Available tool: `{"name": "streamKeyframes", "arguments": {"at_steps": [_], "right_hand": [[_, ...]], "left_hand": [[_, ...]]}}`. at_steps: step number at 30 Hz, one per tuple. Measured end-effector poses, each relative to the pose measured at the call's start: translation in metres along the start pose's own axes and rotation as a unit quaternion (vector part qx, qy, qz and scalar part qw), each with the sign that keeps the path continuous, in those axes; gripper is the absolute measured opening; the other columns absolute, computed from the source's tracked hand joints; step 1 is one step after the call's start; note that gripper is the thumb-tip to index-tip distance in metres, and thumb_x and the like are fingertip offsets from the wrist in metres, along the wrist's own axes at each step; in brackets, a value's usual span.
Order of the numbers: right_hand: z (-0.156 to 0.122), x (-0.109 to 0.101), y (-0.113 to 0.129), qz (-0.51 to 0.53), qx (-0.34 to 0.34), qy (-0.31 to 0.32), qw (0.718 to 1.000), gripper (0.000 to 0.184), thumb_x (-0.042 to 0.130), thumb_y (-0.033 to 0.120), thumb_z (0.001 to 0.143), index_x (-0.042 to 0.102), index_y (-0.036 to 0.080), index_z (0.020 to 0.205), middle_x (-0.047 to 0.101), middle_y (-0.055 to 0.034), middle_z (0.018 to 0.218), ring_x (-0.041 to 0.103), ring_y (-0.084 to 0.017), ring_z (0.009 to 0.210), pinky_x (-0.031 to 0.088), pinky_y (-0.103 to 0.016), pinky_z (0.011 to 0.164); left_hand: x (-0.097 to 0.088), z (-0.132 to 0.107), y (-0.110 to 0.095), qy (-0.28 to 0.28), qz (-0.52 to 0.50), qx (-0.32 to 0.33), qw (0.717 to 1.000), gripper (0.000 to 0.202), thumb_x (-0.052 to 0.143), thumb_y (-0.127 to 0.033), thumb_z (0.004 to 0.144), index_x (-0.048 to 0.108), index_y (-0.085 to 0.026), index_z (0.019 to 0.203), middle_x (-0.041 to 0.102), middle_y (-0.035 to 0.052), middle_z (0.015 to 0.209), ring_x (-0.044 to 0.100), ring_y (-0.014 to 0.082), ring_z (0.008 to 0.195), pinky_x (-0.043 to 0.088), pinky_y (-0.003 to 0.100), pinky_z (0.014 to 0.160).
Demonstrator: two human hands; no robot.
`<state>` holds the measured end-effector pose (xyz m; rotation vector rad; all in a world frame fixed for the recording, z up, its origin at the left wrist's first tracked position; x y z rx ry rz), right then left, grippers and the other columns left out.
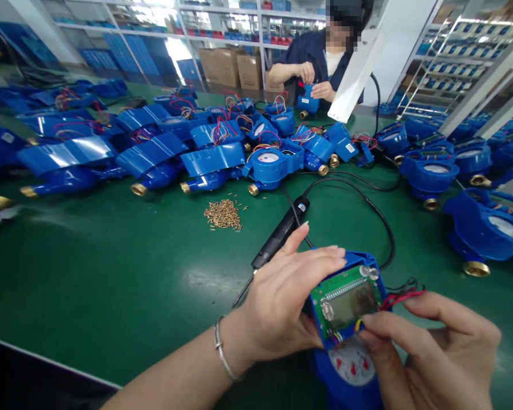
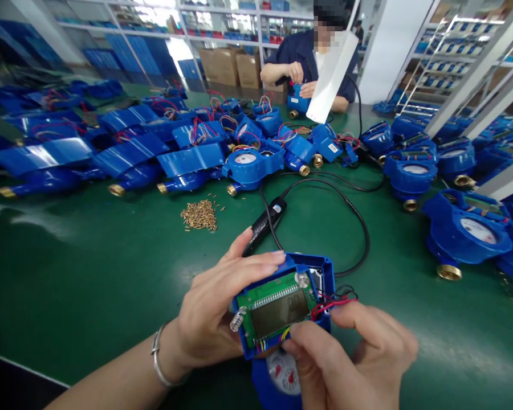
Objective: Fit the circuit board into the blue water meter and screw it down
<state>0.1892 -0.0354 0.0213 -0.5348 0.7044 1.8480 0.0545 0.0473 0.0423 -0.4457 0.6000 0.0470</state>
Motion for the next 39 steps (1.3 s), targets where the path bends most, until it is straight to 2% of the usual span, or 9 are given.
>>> {"name": "streamKeyframes", "arguments": {"at_steps": [5, 8, 12, 18, 23, 26, 29, 34, 39], "right_hand": [[0.003, 0.007, -0.010, 0.051, -0.051, 0.083, 0.994, 0.021, 0.065, 0.019, 0.080, 0.063, 0.033, 0.095, 0.048, -0.0021, 0.084, 0.050, -0.014, 0.068, 0.035, -0.029, 0.057], [0.004, 0.007, -0.013, 0.050, -0.049, 0.084, 0.994, 0.023, 0.065, 0.015, 0.077, 0.063, 0.032, 0.093, 0.047, -0.0007, 0.075, 0.049, -0.013, 0.063, 0.033, -0.028, 0.056], [0.004, 0.007, -0.007, 0.057, -0.052, 0.089, 0.993, 0.018, 0.065, 0.015, 0.077, 0.062, 0.029, 0.090, 0.038, 0.0012, 0.065, 0.042, -0.012, 0.057, 0.027, -0.027, 0.054], [0.007, 0.000, -0.003, 0.047, 0.016, 0.041, 0.998, 0.007, 0.060, 0.022, 0.086, 0.060, 0.025, 0.092, 0.043, -0.0058, 0.095, 0.044, -0.021, 0.087, 0.035, -0.036, 0.073], [0.008, 0.009, 0.000, 0.070, -0.007, 0.081, 0.994, 0.004, 0.057, 0.023, 0.087, 0.059, 0.025, 0.085, 0.039, -0.0047, 0.093, 0.040, -0.021, 0.084, 0.031, -0.036, 0.071], [0.008, 0.010, -0.004, 0.066, 0.022, 0.081, 0.994, 0.011, 0.055, 0.024, 0.089, 0.060, 0.025, 0.080, 0.038, -0.0045, 0.090, 0.039, -0.022, 0.085, 0.030, -0.037, 0.071], [0.009, 0.005, -0.002, 0.084, 0.037, 0.048, 0.995, 0.003, 0.060, 0.025, 0.088, 0.062, 0.027, 0.086, 0.039, -0.0048, 0.097, 0.041, -0.022, 0.089, 0.033, -0.036, 0.073], [0.009, -0.012, -0.013, 0.125, 0.120, -0.078, 0.982, 0.020, 0.062, 0.016, 0.085, 0.060, 0.024, 0.103, 0.046, -0.0061, 0.106, 0.048, -0.019, 0.088, 0.035, -0.032, 0.070], [0.008, -0.001, -0.032, 0.159, 0.174, -0.061, 0.970, 0.024, 0.058, 0.022, 0.089, 0.057, 0.022, 0.113, 0.052, -0.0065, 0.109, 0.051, -0.020, 0.100, 0.039, -0.035, 0.083]], "left_hand": [[0.002, -0.001, 0.001, 0.011, -0.015, -0.005, 1.000, 0.061, 0.076, -0.042, 0.070, 0.052, -0.016, 0.119, 0.072, 0.0126, 0.111, 0.071, 0.0234, 0.099, 0.037, 0.044, 0.114], [0.004, -0.002, 0.002, 0.010, -0.029, -0.010, 0.999, 0.062, 0.078, -0.041, 0.069, 0.052, -0.016, 0.120, 0.072, 0.0126, 0.111, 0.071, 0.0234, 0.100, 0.037, 0.044, 0.114], [0.009, -0.004, 0.004, 0.009, -0.046, -0.027, 0.999, 0.065, 0.080, -0.042, 0.066, 0.052, -0.015, 0.117, 0.071, 0.0134, 0.113, 0.070, 0.0233, 0.102, 0.036, 0.043, 0.115], [0.009, -0.005, 0.008, 0.002, -0.054, -0.054, 0.997, 0.063, 0.075, -0.044, 0.071, 0.049, -0.019, 0.123, 0.070, 0.0111, 0.115, 0.070, 0.0232, 0.101, 0.039, 0.043, 0.113], [0.009, -0.004, 0.005, 0.011, -0.051, -0.032, 0.998, 0.061, 0.076, -0.043, 0.071, 0.051, -0.016, 0.119, 0.071, 0.0121, 0.113, 0.070, 0.0229, 0.101, 0.041, 0.042, 0.112], [0.010, -0.002, 0.004, 0.014, -0.043, -0.023, 0.999, 0.062, 0.077, -0.043, 0.069, 0.052, -0.015, 0.117, 0.072, 0.0125, 0.111, 0.070, 0.0228, 0.100, 0.041, 0.042, 0.112], [0.009, 0.002, 0.009, 0.005, -0.034, -0.052, 0.998, 0.062, 0.079, -0.041, 0.064, 0.054, -0.016, 0.116, 0.073, 0.0088, 0.107, 0.072, 0.0225, 0.096, 0.043, 0.040, 0.110], [0.005, 0.004, 0.026, 0.003, -0.054, -0.150, 0.987, 0.056, 0.080, -0.036, 0.059, 0.058, -0.019, 0.108, 0.074, 0.0035, 0.097, 0.072, 0.0245, 0.092, 0.052, 0.040, 0.101], [0.011, -0.003, 0.039, 0.012, -0.138, -0.209, 0.968, 0.056, 0.080, -0.031, 0.061, 0.057, -0.021, 0.110, 0.072, 0.0021, 0.098, 0.072, 0.0200, 0.082, 0.060, 0.028, 0.074]]}}
Point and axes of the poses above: each hand's wrist, its own z-axis towards the middle knuckle, its own x-axis out of the palm, y = z × x, the point moved 8 cm from there along z, towards the middle knuckle
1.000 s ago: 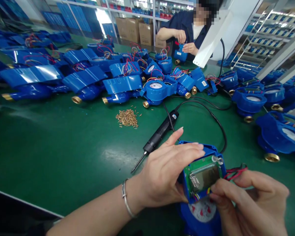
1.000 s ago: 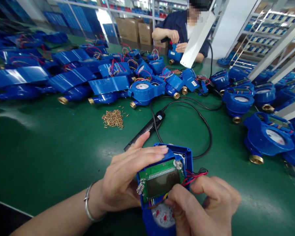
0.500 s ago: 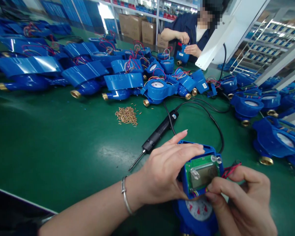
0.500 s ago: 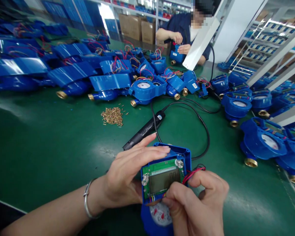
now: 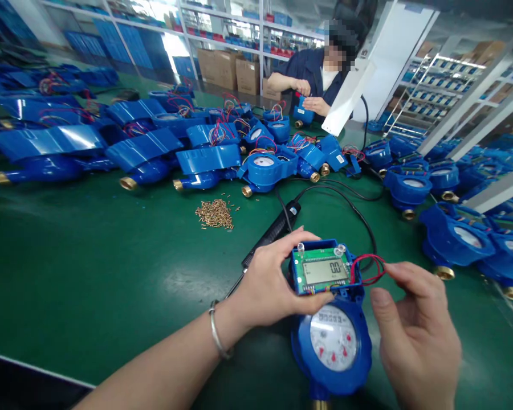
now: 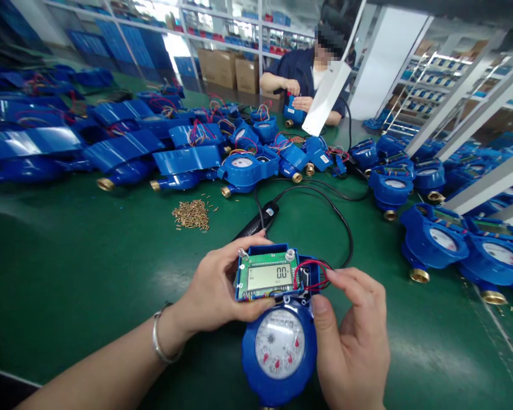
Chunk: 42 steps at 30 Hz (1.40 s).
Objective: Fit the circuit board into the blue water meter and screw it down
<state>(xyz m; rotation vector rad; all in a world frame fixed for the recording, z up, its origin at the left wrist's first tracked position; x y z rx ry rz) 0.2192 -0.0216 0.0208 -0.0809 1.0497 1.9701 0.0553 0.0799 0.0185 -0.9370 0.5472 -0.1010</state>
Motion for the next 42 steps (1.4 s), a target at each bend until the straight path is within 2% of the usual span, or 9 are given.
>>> {"name": "streamKeyframes", "arguments": {"at_steps": [7, 10, 13, 15, 23, 27, 34, 39, 42], "right_hand": [[-0.009, 0.013, -0.027, 0.153, 0.129, -0.004, 0.980, 0.038, 0.063, 0.028, 0.087, 0.054, 0.025, 0.124, 0.056, -0.0078, 0.119, 0.054, -0.025, 0.109, 0.041, -0.047, 0.095], [-0.012, 0.018, -0.032, 0.163, 0.155, 0.024, 0.974, 0.042, 0.060, 0.031, 0.091, 0.049, 0.029, 0.131, 0.058, -0.0061, 0.121, 0.056, -0.023, 0.109, 0.043, -0.044, 0.093], [-0.012, 0.019, -0.032, 0.140, 0.149, 0.049, 0.978, 0.035, 0.057, 0.032, 0.093, 0.053, 0.032, 0.128, 0.063, -0.0018, 0.113, 0.060, -0.017, 0.100, 0.047, -0.033, 0.086], [-0.009, 0.014, -0.030, 0.127, 0.131, 0.036, 0.982, 0.028, 0.057, 0.032, 0.094, 0.058, 0.032, 0.122, 0.064, 0.0011, 0.106, 0.061, -0.012, 0.093, 0.049, -0.025, 0.081], [-0.002, 0.006, -0.021, 0.139, 0.107, 0.000, 0.984, 0.017, 0.058, 0.023, 0.093, 0.063, 0.029, 0.109, 0.064, 0.0043, 0.097, 0.061, -0.006, 0.086, 0.048, -0.013, 0.078], [-0.002, 0.005, -0.022, 0.181, 0.121, -0.017, 0.976, 0.015, 0.058, 0.023, 0.093, 0.064, 0.027, 0.106, 0.065, 0.0031, 0.097, 0.061, -0.006, 0.087, 0.048, -0.013, 0.077], [-0.007, 0.009, -0.040, 0.206, 0.199, -0.019, 0.958, 0.019, 0.060, 0.031, 0.092, 0.064, 0.023, 0.109, 0.065, -0.0027, 0.097, 0.061, -0.014, 0.087, 0.050, -0.023, 0.072], [-0.005, 0.011, -0.046, 0.194, 0.187, -0.019, 0.963, 0.021, 0.059, 0.033, 0.092, 0.063, 0.022, 0.110, 0.065, -0.0047, 0.096, 0.061, -0.016, 0.084, 0.048, -0.026, 0.067], [-0.002, 0.007, -0.043, 0.188, 0.164, -0.031, 0.968, 0.017, 0.057, 0.032, 0.093, 0.064, 0.022, 0.106, 0.064, -0.0039, 0.098, 0.060, -0.016, 0.087, 0.047, -0.028, 0.071]], "left_hand": [[0.005, -0.002, 0.010, 0.015, -0.062, -0.054, 0.996, 0.055, 0.082, -0.030, 0.062, 0.059, -0.020, 0.110, 0.070, 0.0013, 0.101, 0.069, 0.0176, 0.086, 0.058, 0.026, 0.078], [0.004, -0.002, 0.012, 0.005, -0.065, -0.063, 0.996, 0.058, 0.083, -0.030, 0.060, 0.059, -0.019, 0.112, 0.069, 0.0030, 0.103, 0.069, 0.0187, 0.089, 0.058, 0.028, 0.083], [0.003, -0.002, 0.017, -0.001, -0.070, -0.080, 0.994, 0.062, 0.083, -0.030, 0.057, 0.059, -0.017, 0.113, 0.069, 0.0064, 0.107, 0.067, 0.0229, 0.097, 0.055, 0.037, 0.092], [0.004, -0.003, 0.021, 0.003, -0.082, -0.089, 0.993, 0.063, 0.083, -0.030, 0.057, 0.059, -0.016, 0.114, 0.069, 0.0078, 0.107, 0.067, 0.0243, 0.099, 0.054, 0.039, 0.094], [0.007, -0.005, 0.025, -0.011, -0.122, -0.082, 0.989, 0.064, 0.083, -0.026, 0.057, 0.057, -0.016, 0.115, 0.069, 0.0087, 0.105, 0.069, 0.0223, 0.092, 0.059, 0.035, 0.083], [0.009, -0.006, 0.027, -0.016, -0.143, -0.084, 0.986, 0.065, 0.083, -0.024, 0.057, 0.056, -0.016, 0.115, 0.071, 0.0079, 0.102, 0.070, 0.0211, 0.089, 0.060, 0.032, 0.082], [0.010, -0.007, 0.024, -0.014, -0.155, -0.095, 0.983, 0.065, 0.084, -0.025, 0.058, 0.055, -0.015, 0.116, 0.072, 0.0089, 0.103, 0.072, 0.0223, 0.089, 0.061, 0.032, 0.080], [0.006, -0.006, 0.017, -0.015, -0.112, -0.053, 0.992, 0.066, 0.084, -0.027, 0.058, 0.057, -0.015, 0.116, 0.070, 0.0112, 0.112, 0.071, 0.0239, 0.097, 0.060, 0.032, 0.085], [0.004, -0.005, 0.010, -0.010, -0.043, -0.014, 0.999, 0.065, 0.084, -0.028, 0.058, 0.058, -0.015, 0.116, 0.069, 0.0116, 0.115, 0.066, 0.0268, 0.109, 0.054, 0.037, 0.097]]}}
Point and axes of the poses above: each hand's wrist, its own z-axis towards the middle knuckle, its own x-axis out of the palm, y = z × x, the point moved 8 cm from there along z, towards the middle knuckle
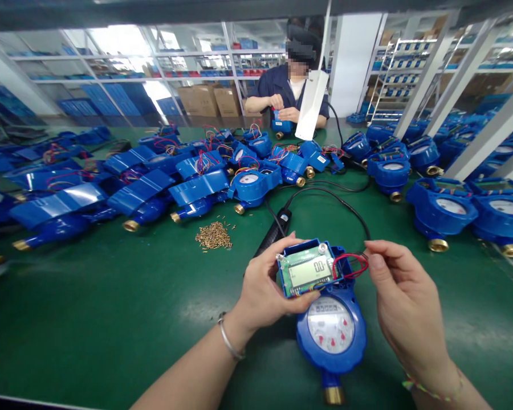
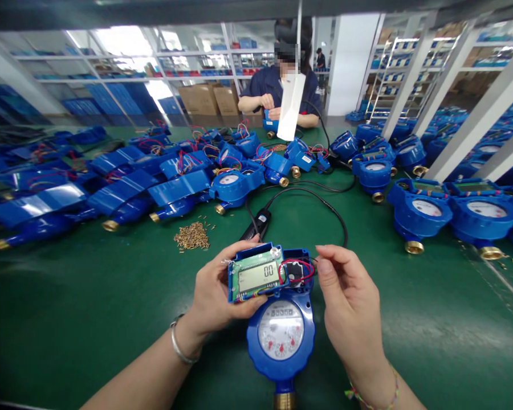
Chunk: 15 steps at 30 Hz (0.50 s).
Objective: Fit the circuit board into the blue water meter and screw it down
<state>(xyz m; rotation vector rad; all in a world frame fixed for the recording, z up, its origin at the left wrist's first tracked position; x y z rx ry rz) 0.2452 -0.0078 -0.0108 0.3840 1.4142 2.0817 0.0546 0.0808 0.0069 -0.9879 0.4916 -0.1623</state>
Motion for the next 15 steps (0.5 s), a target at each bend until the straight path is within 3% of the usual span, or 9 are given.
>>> {"name": "streamKeyframes", "arguments": {"at_steps": [4, 8, 11, 15], "right_hand": [[-0.003, -0.001, 0.024, -0.042, -0.103, -0.002, 0.994, 0.013, 0.065, 0.031, 0.088, 0.067, 0.024, 0.098, 0.059, -0.0034, 0.103, 0.055, -0.017, 0.098, 0.045, -0.030, 0.081], [-0.011, 0.002, 0.045, -0.142, -0.222, -0.028, 0.964, 0.015, 0.070, 0.020, 0.084, 0.066, 0.023, 0.098, 0.056, -0.0035, 0.102, 0.055, -0.016, 0.092, 0.044, -0.031, 0.078], [-0.016, 0.001, 0.053, -0.191, -0.268, -0.059, 0.943, 0.014, 0.070, 0.016, 0.083, 0.064, 0.022, 0.093, 0.054, -0.0024, 0.097, 0.054, -0.015, 0.086, 0.044, -0.031, 0.076], [-0.017, 0.003, 0.055, -0.212, -0.281, -0.044, 0.935, 0.011, 0.067, 0.015, 0.084, 0.060, 0.022, 0.089, 0.053, -0.0011, 0.090, 0.052, -0.015, 0.082, 0.043, -0.030, 0.071]], "left_hand": [[0.000, -0.002, -0.012, 0.009, 0.101, 0.061, 0.993, 0.066, 0.084, -0.028, 0.059, 0.057, -0.015, 0.118, 0.070, 0.0107, 0.114, 0.058, 0.0300, 0.121, 0.042, 0.045, 0.111], [0.001, -0.005, -0.022, 0.006, 0.170, 0.108, 0.979, 0.067, 0.083, -0.032, 0.060, 0.056, -0.016, 0.119, 0.070, 0.0100, 0.112, 0.057, 0.0318, 0.122, 0.049, 0.044, 0.105], [0.002, -0.006, -0.030, -0.006, 0.194, 0.150, 0.970, 0.066, 0.082, -0.036, 0.061, 0.055, -0.016, 0.119, 0.071, 0.0096, 0.110, 0.063, 0.0303, 0.115, 0.052, 0.044, 0.103], [0.001, -0.004, -0.036, -0.015, 0.195, 0.177, 0.965, 0.065, 0.081, -0.036, 0.062, 0.055, -0.016, 0.118, 0.071, 0.0101, 0.111, 0.067, 0.0280, 0.108, 0.049, 0.045, 0.106]]}}
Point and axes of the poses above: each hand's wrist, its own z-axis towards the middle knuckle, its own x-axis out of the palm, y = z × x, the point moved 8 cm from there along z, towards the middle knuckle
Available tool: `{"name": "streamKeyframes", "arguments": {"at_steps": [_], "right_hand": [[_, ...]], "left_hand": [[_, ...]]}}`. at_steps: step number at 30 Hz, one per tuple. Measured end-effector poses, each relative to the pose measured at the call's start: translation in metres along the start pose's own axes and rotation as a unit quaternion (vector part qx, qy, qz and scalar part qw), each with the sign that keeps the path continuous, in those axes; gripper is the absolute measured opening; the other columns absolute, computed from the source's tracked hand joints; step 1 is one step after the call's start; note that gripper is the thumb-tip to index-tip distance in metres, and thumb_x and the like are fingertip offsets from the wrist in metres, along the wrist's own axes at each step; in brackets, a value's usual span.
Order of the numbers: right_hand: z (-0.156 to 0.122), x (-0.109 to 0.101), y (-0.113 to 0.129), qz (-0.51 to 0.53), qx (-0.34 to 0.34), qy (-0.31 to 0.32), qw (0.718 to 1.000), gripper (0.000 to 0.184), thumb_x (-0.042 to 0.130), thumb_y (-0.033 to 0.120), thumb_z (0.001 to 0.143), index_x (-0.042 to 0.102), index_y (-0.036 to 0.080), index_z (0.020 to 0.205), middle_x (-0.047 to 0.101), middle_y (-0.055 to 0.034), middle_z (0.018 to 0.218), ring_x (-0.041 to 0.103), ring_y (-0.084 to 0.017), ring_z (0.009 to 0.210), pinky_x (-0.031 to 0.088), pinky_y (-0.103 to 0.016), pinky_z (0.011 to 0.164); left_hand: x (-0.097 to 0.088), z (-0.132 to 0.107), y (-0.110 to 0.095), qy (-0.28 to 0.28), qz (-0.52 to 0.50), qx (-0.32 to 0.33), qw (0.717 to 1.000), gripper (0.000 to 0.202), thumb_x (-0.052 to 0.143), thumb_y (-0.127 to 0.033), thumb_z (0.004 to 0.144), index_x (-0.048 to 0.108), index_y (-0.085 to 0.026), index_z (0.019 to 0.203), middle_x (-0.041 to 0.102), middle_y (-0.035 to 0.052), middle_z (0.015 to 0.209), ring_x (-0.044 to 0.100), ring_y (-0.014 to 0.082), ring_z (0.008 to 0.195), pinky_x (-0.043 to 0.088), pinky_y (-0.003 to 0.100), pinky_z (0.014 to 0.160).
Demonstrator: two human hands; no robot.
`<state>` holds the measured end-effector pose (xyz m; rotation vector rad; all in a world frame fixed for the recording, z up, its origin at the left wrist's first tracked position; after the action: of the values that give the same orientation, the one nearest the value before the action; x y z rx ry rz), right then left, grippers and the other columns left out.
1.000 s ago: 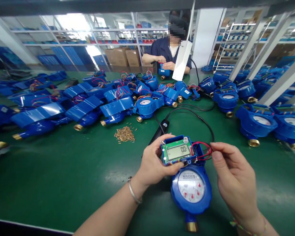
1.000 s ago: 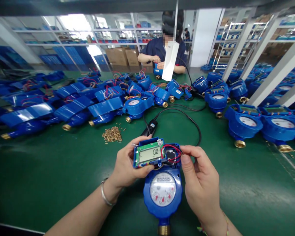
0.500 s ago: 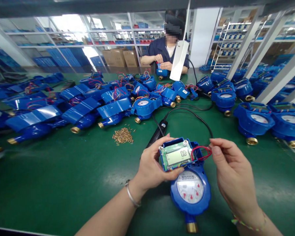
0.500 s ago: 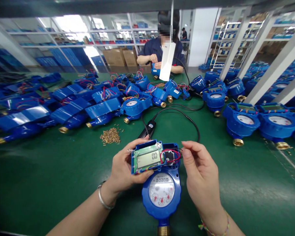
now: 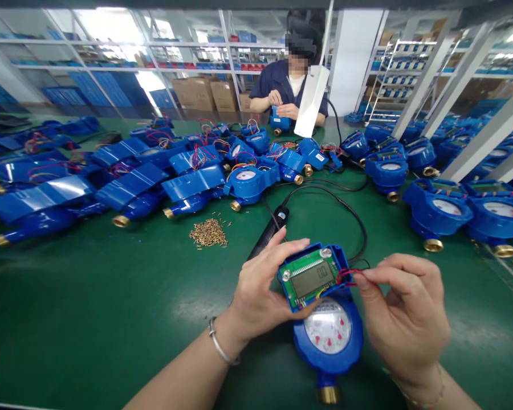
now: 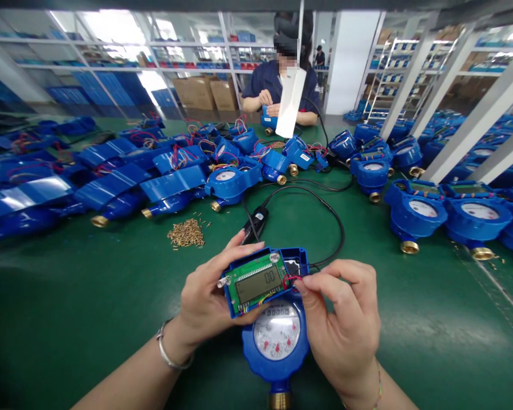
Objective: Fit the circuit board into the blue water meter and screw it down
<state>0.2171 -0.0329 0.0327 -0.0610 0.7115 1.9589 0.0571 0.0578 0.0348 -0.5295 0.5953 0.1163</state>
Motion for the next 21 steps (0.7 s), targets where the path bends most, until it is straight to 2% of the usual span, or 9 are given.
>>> {"name": "streamKeyframes", "arguments": {"at_steps": [4, 8, 13, 18, 21], "right_hand": [[0.001, 0.005, -0.006, 0.034, 0.038, 0.046, 0.998, 0.005, 0.063, 0.020, 0.089, 0.059, 0.021, 0.091, 0.053, -0.0013, 0.089, 0.052, -0.015, 0.084, 0.043, -0.030, 0.073], [0.000, 0.010, -0.011, 0.025, 0.073, 0.095, 0.992, 0.008, 0.059, 0.026, 0.092, 0.060, 0.022, 0.100, 0.054, -0.0025, 0.095, 0.052, -0.017, 0.089, 0.039, -0.034, 0.078], [0.000, 0.010, -0.015, 0.038, 0.098, 0.129, 0.986, 0.016, 0.061, 0.036, 0.090, 0.057, 0.022, 0.087, 0.050, -0.0011, 0.088, 0.049, -0.018, 0.085, 0.034, -0.034, 0.073], [0.005, 0.007, -0.005, -0.045, 0.038, 0.161, 0.985, 0.034, 0.056, 0.054, 0.090, 0.057, 0.022, 0.079, 0.049, -0.0023, 0.086, 0.045, -0.020, 0.083, 0.026, -0.035, 0.074], [0.006, 0.004, 0.001, -0.083, -0.003, 0.154, 0.985, 0.041, 0.049, 0.060, 0.091, 0.060, 0.022, 0.078, 0.049, -0.0036, 0.084, 0.043, -0.021, 0.080, 0.023, -0.036, 0.073]], "left_hand": [[-0.001, 0.001, -0.001, -0.006, 0.011, 0.019, 1.000, 0.065, 0.082, -0.036, 0.064, 0.054, -0.016, 0.119, 0.071, 0.0101, 0.111, 0.068, 0.0267, 0.106, 0.047, 0.046, 0.108], [-0.002, 0.000, -0.002, -0.008, -0.001, 0.045, 0.999, 0.067, 0.083, -0.037, 0.064, 0.053, -0.015, 0.121, 0.071, 0.0102, 0.112, 0.071, 0.0237, 0.099, 0.045, 0.046, 0.109], [-0.001, 0.000, -0.003, -0.006, -0.021, 0.065, 0.998, 0.067, 0.083, -0.035, 0.064, 0.052, -0.015, 0.120, 0.072, 0.0110, 0.110, 0.071, 0.0231, 0.098, 0.045, 0.045, 0.109], [-0.001, 0.000, 0.004, -0.011, -0.013, 0.032, 0.999, 0.067, 0.082, -0.038, 0.065, 0.052, -0.017, 0.121, 0.071, 0.0102, 0.113, 0.072, 0.0232, 0.097, 0.044, 0.045, 0.111], [-0.003, 0.001, 0.000, -0.019, -0.002, 0.047, 0.999, 0.064, 0.081, -0.038, 0.067, 0.052, -0.017, 0.120, 0.071, 0.0115, 0.112, 0.072, 0.0231, 0.097, 0.044, 0.046, 0.110]]}}
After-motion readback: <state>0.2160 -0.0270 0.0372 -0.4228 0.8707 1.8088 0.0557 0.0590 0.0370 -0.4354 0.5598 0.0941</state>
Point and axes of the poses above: each hand's wrist, its own z-axis towards the middle knuckle, its own x-axis out of the palm, y = z × x, the point moved 8 cm from there along z, towards the middle knuckle
